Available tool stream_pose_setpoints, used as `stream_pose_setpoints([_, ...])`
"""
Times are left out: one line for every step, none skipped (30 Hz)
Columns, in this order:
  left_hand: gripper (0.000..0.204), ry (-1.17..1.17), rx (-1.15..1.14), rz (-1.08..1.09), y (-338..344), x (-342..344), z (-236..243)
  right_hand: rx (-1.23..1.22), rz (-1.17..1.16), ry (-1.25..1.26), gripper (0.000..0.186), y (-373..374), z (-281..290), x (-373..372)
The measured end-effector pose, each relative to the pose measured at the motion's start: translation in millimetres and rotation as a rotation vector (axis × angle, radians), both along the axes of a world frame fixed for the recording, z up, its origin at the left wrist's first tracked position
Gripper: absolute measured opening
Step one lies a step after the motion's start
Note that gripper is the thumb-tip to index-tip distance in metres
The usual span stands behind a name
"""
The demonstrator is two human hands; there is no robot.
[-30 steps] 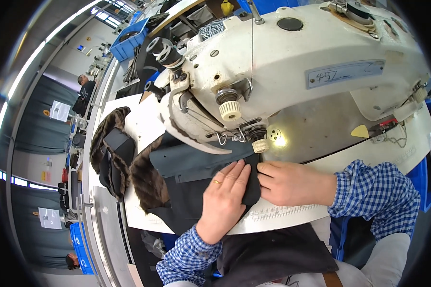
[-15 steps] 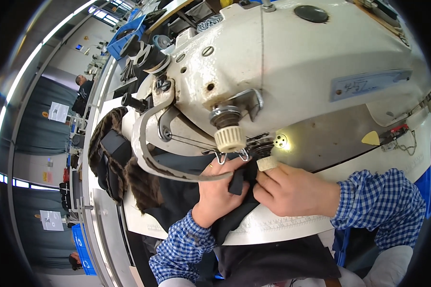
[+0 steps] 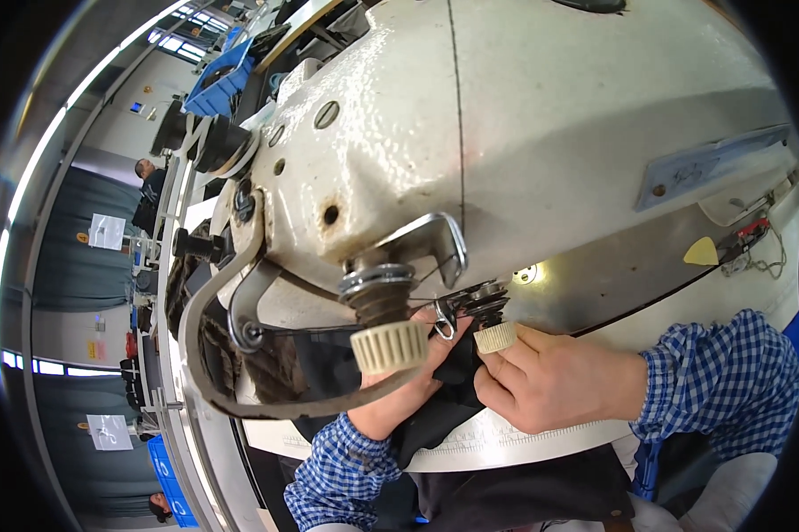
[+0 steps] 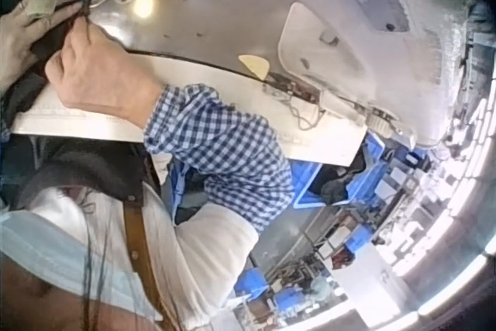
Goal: Sewing leather and fur pieces together to assemble a hat using an industrial sewing machine.
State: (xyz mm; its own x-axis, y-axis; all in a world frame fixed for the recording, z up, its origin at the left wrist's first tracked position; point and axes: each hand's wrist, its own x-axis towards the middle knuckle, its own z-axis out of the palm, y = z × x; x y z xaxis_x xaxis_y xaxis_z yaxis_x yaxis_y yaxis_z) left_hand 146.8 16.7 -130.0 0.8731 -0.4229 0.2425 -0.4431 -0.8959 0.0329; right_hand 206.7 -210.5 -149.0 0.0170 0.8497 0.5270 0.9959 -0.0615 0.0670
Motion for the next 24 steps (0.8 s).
stream_pose_setpoints([0.068, -0.004, -0.041, -0.013, -1.0, 0.5, 0.9, 0.001, 0.005, 0.012, 0.025, 0.1, 0.3, -0.1])
stream_pose_setpoints([0.066, -0.008, -0.083, -0.025, -1.6, 0.4, 2.1, 0.002, 0.010, 0.024, 0.027, 0.5, 0.9, -0.2])
stream_pose_setpoints([0.065, 0.014, -0.101, -0.004, -1.6, -0.7, 3.9, 0.005, 0.014, 0.025, 0.027, 1.1, 1.6, -0.2])
stream_pose_setpoints([0.065, 0.015, -0.103, -0.007, -3.1, -0.8, 6.2, -0.012, 0.010, 0.021, 0.028, -0.1, 1.4, -0.4])
stream_pose_setpoints([0.065, 0.075, -0.082, 0.027, -4.3, -1.5, 9.6, -0.030, 0.007, 0.017, 0.030, -0.7, 1.5, -0.5])
stream_pose_setpoints([0.065, 0.133, -0.061, 0.062, -4.7, -2.7, 11.0, -0.033, 0.006, 0.017, 0.030, -0.9, 1.0, -0.9])
stream_pose_setpoints([0.065, 0.145, -0.036, 0.086, -2.3, -6.9, 7.5, -0.027, 0.002, 0.015, 0.030, 0.0, 0.1, -1.6])
stream_pose_setpoints([0.065, 0.144, -0.037, 0.090, 0.6, -7.6, 3.1, -0.022, -0.002, 0.012, 0.030, 0.6, -0.6, -2.2])
stream_pose_setpoints([0.065, 0.151, -0.117, 0.099, 3.2, -8.0, -1.8, -0.023, 0.002, 0.010, 0.030, 0.9, -1.1, -2.9])
stream_pose_setpoints([0.065, 0.157, -0.198, 0.109, 3.8, -8.9, -5.1, -0.013, -0.011, 0.025, 0.030, 1.3, -1.0, -3.5])
stream_pose_setpoints([0.065, 0.130, -0.256, 0.092, 1.5, -8.1, -5.6, -0.003, -0.024, 0.040, 0.030, 1.6, -1.1, -3.5])
stream_pose_setpoints([0.065, 0.128, -0.259, 0.097, 1.4, -7.2, -6.1, -0.006, -0.019, 0.039, 0.030, 0.6, -1.0, -3.2])
stream_pose_setpoints([0.065, 0.107, -0.232, 0.061, 1.5, -6.9, -5.6, -0.028, -0.019, 0.040, 0.030, -0.7, 2.1, -3.0])
stream_pose_setpoints([0.065, 0.086, -0.205, 0.025, 1.3, -5.8, -5.1, -0.051, -0.019, 0.041, 0.031, -1.6, 3.9, -2.6])
stream_pose_setpoints([0.065, 0.096, -0.203, 0.012, -0.7, -3.7, -2.5, -0.052, -0.014, 0.038, 0.031, -1.9, 4.0, -2.7])
stream_pose_setpoints([0.065, 0.088, -0.213, 0.015, -0.9, -2.5, -0.1, -0.060, -0.019, 0.036, 0.031, -1.9, 5.2, -3.4])
stream_pose_setpoints([0.051, 0.084, -0.207, -0.017, -0.2, -1.8, 2.3, -0.068, -0.024, 0.034, 0.031, -1.7, 6.3, -4.0])
stream_pose_setpoints([0.037, 0.079, -0.202, -0.050, 0.1, -1.6, 3.9, -0.079, -0.020, 0.026, 0.031, -0.6, 6.4, -4.5])
stream_pose_setpoints([0.043, 0.043, -0.170, -0.047, -2.2, -1.6, 1.9, -0.061, -0.027, 0.020, 0.031, -0.4, 3.0, -4.2])
stream_pose_setpoints([0.043, 0.037, -0.180, -0.041, -4.7, -1.9, -0.1, -0.044, -0.034, 0.014, 0.031, -0.7, 0.2, -3.8])
stream_pose_setpoints([0.046, 0.010, -0.162, -0.020, -7.4, -2.3, -2.1, -0.054, -0.028, 0.008, 0.031, -1.7, -1.7, -3.4])
stream_pose_setpoints([0.049, -0.017, -0.139, 0.002, -8.9, -3.6, -2.6, -0.041, -0.044, 0.009, 0.031, -1.4, -1.9, -3.5])
stream_pose_setpoints([0.053, -0.030, -0.096, 0.021, -9.5, -3.6, -4.7, -0.028, -0.059, 0.009, 0.032, -1.2, -1.8, -3.2])
stream_pose_setpoints([0.053, -0.036, -0.102, 0.028, -11.8, -2.7, -3.9, -0.034, -0.052, 0.003, 0.032, -1.3, -1.3, -2.3])
